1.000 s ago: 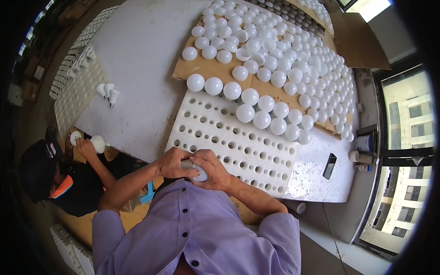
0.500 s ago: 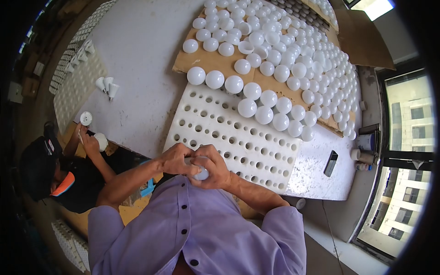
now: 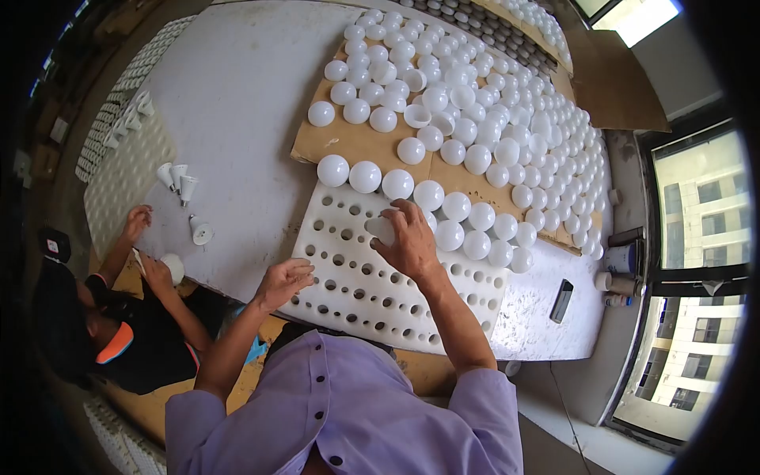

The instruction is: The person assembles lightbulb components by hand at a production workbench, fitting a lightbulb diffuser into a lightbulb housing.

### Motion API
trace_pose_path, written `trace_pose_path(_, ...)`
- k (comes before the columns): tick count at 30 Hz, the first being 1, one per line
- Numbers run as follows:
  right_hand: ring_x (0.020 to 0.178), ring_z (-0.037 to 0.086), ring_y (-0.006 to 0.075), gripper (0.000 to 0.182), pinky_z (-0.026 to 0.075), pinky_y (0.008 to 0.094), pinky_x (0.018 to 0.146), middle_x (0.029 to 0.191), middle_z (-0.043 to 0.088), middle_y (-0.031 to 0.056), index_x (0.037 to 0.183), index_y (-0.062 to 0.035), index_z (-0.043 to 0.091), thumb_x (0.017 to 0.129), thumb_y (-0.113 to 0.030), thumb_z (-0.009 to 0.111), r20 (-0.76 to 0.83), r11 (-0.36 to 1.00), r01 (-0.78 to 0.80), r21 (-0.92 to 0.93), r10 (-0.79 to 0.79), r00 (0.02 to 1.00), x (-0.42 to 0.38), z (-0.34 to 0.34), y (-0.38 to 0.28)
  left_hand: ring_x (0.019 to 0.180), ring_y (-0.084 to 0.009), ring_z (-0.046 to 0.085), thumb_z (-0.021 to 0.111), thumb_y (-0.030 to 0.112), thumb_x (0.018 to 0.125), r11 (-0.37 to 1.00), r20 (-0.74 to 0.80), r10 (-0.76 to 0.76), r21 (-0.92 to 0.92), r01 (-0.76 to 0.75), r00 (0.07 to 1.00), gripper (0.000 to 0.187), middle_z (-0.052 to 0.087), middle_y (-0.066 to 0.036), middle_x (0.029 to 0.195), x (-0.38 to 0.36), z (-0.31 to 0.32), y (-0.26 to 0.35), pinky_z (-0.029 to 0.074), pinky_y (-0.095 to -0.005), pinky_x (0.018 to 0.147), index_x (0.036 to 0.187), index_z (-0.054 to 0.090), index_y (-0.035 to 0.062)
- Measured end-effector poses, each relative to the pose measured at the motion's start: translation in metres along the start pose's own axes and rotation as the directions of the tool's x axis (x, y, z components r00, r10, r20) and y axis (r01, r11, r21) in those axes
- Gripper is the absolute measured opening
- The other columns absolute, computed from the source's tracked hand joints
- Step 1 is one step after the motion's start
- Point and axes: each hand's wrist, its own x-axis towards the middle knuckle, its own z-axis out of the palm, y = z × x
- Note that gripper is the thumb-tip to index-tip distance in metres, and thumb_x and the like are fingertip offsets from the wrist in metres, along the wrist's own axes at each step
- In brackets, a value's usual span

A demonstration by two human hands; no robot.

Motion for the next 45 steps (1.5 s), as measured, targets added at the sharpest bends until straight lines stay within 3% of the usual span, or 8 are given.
trace_pose_path(12, 0.099, 0.059, 0.0332, 0.041, 0.05, 0.0402, 0.081, 0.113, 0.058, 0.0165, 0.116, -0.0084, 0.058, 0.078, -0.021, 0.069, 0.029, 0.898, -0.363, -0.249, 0.381, 0.924, 0.112, -0.003, 0.076, 0.111, -0.031, 0.056, 0.062, 0.0, 0.078, 0.714, -0.669, 0.471, 0.672, 0.197, 0.574, 0.047, 0.053, -0.02, 0.127, 0.007, -0.181, -0.034, 0.048, -0.0331, 0.089, 0.124, 0.051, -0.0007)
trace_pose_path(23, 0.096, 0.061, 0.0313, 0.069, 0.052, 0.0417, 0.074, 0.116, 0.055, 0.0158, 0.128, -0.0088, 0.045, 0.069, -0.029, 0.075, 0.11, 0.853, -0.273, -0.445, 0.355, 0.929, 0.127, -0.001, 0.115, 0.142, -0.0361, 0.001, 0.057, -0.002, 0.072, 0.379, -0.703, 0.27, 0.706, 0.598, 0.658, 0.062, 0.007, -0.019, 0.153, 0.118, -0.276, -0.014, 0.013, -0.0489, 0.114, 0.132, 0.042, 0.0041)
trace_pose_path(25, 0.089, 0.062, 0.0245, 0.069, 0.054, 0.0337, 0.066, 0.113, 0.055, 0.013, 0.132, -0.0087, 0.041, 0.073, -0.026, 0.072, 0.008, 0.73, -0.519, 0.444, 0.576, 0.817, 0.108, -0.022, 0.102, 0.142, -0.0366, 0.002, 0.062, 0.002, 0.073, 0.282, -0.643, 0.406, 0.764, 0.58, 0.65, 0.052, 0.008, -0.019, 0.153, 0.129, -0.289, -0.023, 0.014, -0.0485, 0.114, 0.123, 0.05, 0.004)
trace_pose_path(28, 0.082, 0.062, 0.0199, 0.072, 0.054, 0.0278, 0.062, 0.111, 0.054, 0.0117, 0.137, -0.0065, 0.034, 0.076, -0.022, 0.068, 0.144, 0.234, -0.29, 0.928, 0.491, 0.859, 0.058, -0.042, 0.089, 0.142, -0.0356, 0.008, 0.075, 0.012, 0.068, 0.23, -0.526, 0.477, 0.848, 0.478, 0.704, 0.047, 0.01, -0.018, 0.153, 0.135, -0.279, -0.026, 0.019, -0.0469, 0.112, 0.109, 0.056, 0.0001)
trace_pose_path(31, 0.08, 0.063, 0.0217, 0.083, 0.055, 0.0312, 0.063, 0.11, 0.054, 0.0127, 0.139, -0.004, 0.026, 0.076, -0.029, 0.074, 0.187, 0.244, -0.342, 0.907, 0.495, 0.849, 0.014, -0.036, 0.066, 0.138, -0.037, 0.022, 0.081, 0.011, 0.064, 0.255, -0.402, 0.499, 0.915, 0.313, 0.767, 0.049, 0.009, -0.022, 0.152, 0.14, -0.247, -0.024, 0.032, -0.0446, 0.107, 0.104, 0.056, -0.0028)
trace_pose_path(37, 0.096, 0.061, 0.023, 0.095, 0.056, 0.0344, 0.068, 0.114, 0.055, 0.0139, 0.136, -0.0061, 0.032, 0.064, -0.037, 0.084, 0.343, 0.104, -0.409, 0.907, 0.382, 0.858, -0.03, -0.01, 0.009, 0.106, -0.035, 0.059, 0.073, 0.007, 0.071, 0.889, -0.573, 0.323, 0.457, -0.034, 0.753, 0.058, 0.039, -0.022, 0.14, 0.106, -0.138, -0.044, 0.053, -0.0368, 0.083, 0.12, 0.047, -0.008)
trace_pose_path(39, 0.101, 0.059, 0.0235, 0.092, 0.057, 0.036, 0.071, 0.12, 0.054, 0.0157, 0.134, -0.0075, 0.033, 0.063, -0.035, 0.085, 0.368, 0.109, -0.426, 0.898, 0.345, 0.864, -0.035, -0.003, -0.006, 0.095, -0.0268, 0.065, 0.069, 0.01, 0.073, 0.871, -0.236, 0.117, -0.442, -0.213, 0.965, 0.065, 0.054, -0.02, 0.126, 0.064, -0.086, -0.014, 0.055, -0.0314, 0.069, 0.129, 0.04, -0.0074)
trace_pose_path(45, 0.104, 0.057, 0.0185, 0.086, 0.05, 0.0288, 0.082, 0.121, 0.056, 0.0099, 0.126, -0.0077, 0.04, 0.057, -0.023, 0.089, 0.384, 0.315, -0.448, 0.836, 0.245, 0.89, -0.045, 0.004, -0.04, 0.068, -0.0154, 0.065, 0.074, 0.018, 0.071, 0.936, 0.341, 0.187, -0.345, -0.063, 0.921, 0.053, 0.064, -0.02, 0.105, 0.009, -0.016, 0.024, 0.051, -0.0259, 0.056, 0.114, 0.052, -0.0046)
